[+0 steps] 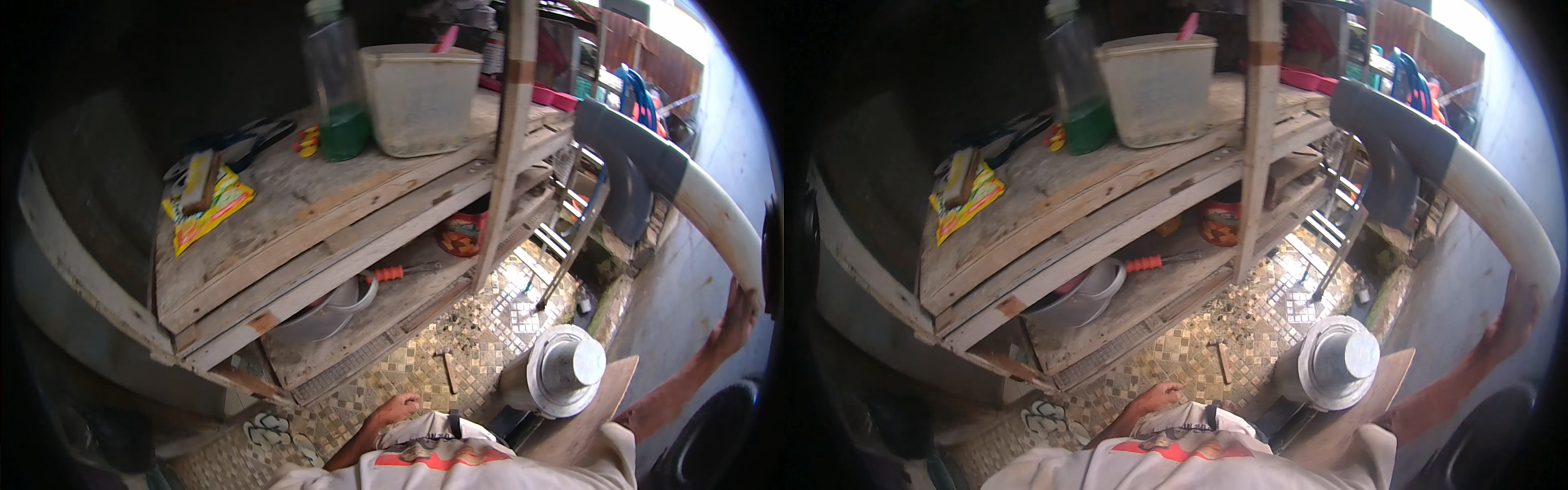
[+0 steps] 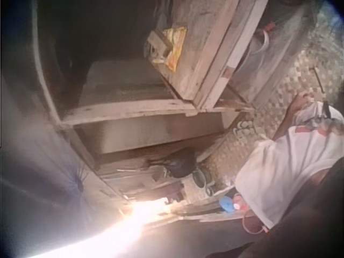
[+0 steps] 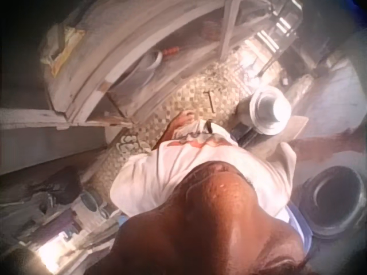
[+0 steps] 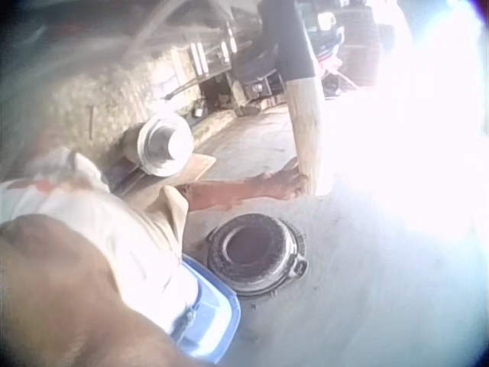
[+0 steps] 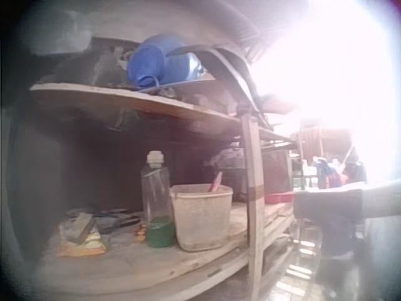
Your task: The person chips away concrete from around a wall opening using a hammer and a small chisel, then fits a section of PVC pipe into the hole.
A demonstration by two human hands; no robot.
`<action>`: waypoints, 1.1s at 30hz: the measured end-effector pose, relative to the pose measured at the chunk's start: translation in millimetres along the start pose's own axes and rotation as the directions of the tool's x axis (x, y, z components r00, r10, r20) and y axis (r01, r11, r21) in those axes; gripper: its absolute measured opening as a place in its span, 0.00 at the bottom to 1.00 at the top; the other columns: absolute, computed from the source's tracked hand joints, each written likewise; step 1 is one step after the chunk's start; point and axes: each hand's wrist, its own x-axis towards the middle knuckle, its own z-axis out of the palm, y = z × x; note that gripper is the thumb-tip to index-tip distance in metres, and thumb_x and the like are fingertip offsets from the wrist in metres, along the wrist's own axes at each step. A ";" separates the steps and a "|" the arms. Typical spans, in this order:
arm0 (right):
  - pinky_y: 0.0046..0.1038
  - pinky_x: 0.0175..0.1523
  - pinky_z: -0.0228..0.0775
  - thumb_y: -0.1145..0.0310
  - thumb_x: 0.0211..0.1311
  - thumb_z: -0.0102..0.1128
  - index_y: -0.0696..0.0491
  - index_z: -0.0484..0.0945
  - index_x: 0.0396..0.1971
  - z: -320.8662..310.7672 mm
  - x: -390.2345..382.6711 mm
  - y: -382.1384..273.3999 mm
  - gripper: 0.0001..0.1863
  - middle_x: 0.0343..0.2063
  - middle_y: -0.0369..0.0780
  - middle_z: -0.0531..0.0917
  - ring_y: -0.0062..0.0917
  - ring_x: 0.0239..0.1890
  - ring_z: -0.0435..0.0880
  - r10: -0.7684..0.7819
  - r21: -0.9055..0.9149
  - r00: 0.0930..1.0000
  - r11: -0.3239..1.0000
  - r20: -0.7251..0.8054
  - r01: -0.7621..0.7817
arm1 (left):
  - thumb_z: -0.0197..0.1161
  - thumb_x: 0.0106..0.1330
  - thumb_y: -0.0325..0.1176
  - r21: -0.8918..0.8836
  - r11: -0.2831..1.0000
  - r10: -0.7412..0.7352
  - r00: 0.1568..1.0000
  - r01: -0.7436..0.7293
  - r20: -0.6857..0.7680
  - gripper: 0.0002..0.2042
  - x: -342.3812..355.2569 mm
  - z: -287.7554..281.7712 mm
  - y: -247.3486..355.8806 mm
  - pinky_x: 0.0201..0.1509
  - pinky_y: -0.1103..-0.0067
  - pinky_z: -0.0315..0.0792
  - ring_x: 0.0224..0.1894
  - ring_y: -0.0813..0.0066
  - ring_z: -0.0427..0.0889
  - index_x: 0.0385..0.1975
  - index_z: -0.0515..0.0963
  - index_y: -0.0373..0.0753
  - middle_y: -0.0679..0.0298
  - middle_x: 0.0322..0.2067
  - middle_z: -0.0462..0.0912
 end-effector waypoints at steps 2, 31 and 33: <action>0.43 0.68 0.73 0.72 0.71 0.63 0.57 0.74 0.53 14.4 -1.7 5.0 0.14 0.59 0.47 0.76 0.39 0.61 0.77 -0.169 -0.012 0.981 0.986 -0.091 0.168 | 0.64 0.71 0.39 -0.016 1.000 -0.019 1.000 0.019 0.006 0.25 -11.3 1.4 37.8 0.60 0.75 0.74 0.54 0.72 0.81 0.63 0.76 0.29 0.58 0.52 0.84; 0.35 0.61 0.75 0.65 0.62 0.75 0.55 0.63 0.73 162.1 -171.1 75.8 0.42 0.58 0.45 0.78 0.31 0.60 0.80 0.393 -0.226 0.682 0.918 0.616 -0.325 | 0.83 0.45 0.38 0.101 0.623 0.769 0.631 -0.776 0.107 0.48 43.3 102.6 325.8 0.62 0.66 0.75 0.58 0.61 0.80 0.68 0.63 0.34 0.55 0.54 0.77; 0.39 0.66 0.71 0.55 0.60 0.76 0.55 0.63 0.73 126.5 -200.0 103.7 0.46 0.61 0.47 0.76 0.35 0.65 0.76 0.515 -0.402 0.639 0.854 0.571 -0.330 | 0.83 0.45 0.37 0.085 0.636 0.762 0.642 -0.767 0.082 0.48 40.1 98.8 321.6 0.62 0.66 0.75 0.57 0.62 0.80 0.67 0.63 0.33 0.54 0.53 0.78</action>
